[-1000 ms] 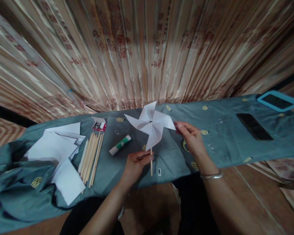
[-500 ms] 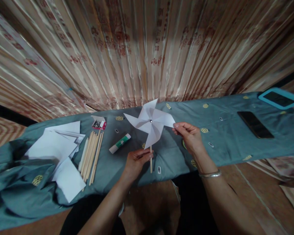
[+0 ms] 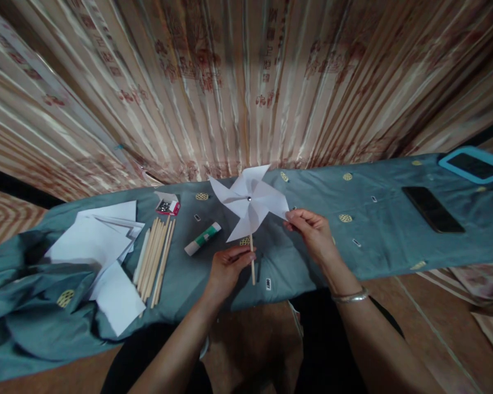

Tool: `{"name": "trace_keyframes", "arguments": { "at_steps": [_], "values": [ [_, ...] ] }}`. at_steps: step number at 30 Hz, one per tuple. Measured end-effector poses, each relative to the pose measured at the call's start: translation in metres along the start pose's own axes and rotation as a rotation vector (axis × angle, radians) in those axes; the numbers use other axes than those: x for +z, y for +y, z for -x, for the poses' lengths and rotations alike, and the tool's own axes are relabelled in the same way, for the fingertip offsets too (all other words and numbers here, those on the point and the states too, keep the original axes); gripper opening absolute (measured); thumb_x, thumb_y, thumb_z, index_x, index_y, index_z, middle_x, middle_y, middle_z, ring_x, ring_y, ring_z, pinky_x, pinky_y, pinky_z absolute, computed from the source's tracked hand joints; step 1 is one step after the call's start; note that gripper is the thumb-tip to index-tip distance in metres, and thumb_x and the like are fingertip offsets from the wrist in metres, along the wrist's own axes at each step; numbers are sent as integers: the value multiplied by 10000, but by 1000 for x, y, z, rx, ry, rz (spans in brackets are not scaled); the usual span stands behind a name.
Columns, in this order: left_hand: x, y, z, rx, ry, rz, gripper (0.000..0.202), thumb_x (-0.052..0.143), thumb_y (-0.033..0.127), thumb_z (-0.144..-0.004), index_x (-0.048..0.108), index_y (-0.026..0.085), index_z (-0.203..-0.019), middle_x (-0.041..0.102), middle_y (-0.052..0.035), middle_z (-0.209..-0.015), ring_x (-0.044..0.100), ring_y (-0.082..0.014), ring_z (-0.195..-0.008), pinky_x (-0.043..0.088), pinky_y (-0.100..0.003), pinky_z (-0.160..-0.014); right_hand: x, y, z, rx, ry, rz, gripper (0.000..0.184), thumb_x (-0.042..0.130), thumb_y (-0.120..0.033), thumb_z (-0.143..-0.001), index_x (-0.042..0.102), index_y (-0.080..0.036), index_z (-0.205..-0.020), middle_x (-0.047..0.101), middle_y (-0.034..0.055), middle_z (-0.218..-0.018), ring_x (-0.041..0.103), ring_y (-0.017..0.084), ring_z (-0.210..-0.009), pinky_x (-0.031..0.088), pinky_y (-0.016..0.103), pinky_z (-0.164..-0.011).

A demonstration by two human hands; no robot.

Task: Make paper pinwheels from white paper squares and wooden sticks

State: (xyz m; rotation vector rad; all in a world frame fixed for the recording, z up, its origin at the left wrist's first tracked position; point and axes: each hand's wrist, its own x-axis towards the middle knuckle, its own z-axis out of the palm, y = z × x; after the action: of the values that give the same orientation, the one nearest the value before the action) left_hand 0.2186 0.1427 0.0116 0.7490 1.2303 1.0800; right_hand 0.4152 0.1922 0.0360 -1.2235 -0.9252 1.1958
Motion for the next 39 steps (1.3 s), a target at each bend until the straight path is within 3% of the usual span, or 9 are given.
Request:
{"name": "trace_keyframes", "arguments": {
  "at_steps": [15, 28, 39],
  "values": [
    [-3, 0, 0, 9, 22, -8, 316, 893, 348, -495, 812, 178, -749, 776, -65, -725, 655, -164, -612, 551, -291, -653, 18, 2, 19, 68, -238, 69, 431, 843, -605, -561, 691, -201, -563, 634, -8, -557, 529, 115, -553, 426, 252, -560],
    [-1, -2, -1, 20, -2, -14, 282, 868, 330, -515, 812, 176, -745, 762, -48, -688, 634, -146, -600, 512, -260, -626, 24, 13, 27, 101, -402, 47, 335, 835, -530, -645, 747, -207, -647, 698, -1, -627, 598, 124, -599, 494, 267, -613],
    [3, 1, 2, 33, -56, 2, 365, 888, 441, -495, 807, 179, -736, 777, -69, -732, 687, -200, -681, 551, -313, -703, 34, 16, 30, 132, -437, -12, 336, 850, -526, -621, 749, -206, -641, 713, -5, -624, 609, 113, -584, 514, 251, -607]
  ]
}}
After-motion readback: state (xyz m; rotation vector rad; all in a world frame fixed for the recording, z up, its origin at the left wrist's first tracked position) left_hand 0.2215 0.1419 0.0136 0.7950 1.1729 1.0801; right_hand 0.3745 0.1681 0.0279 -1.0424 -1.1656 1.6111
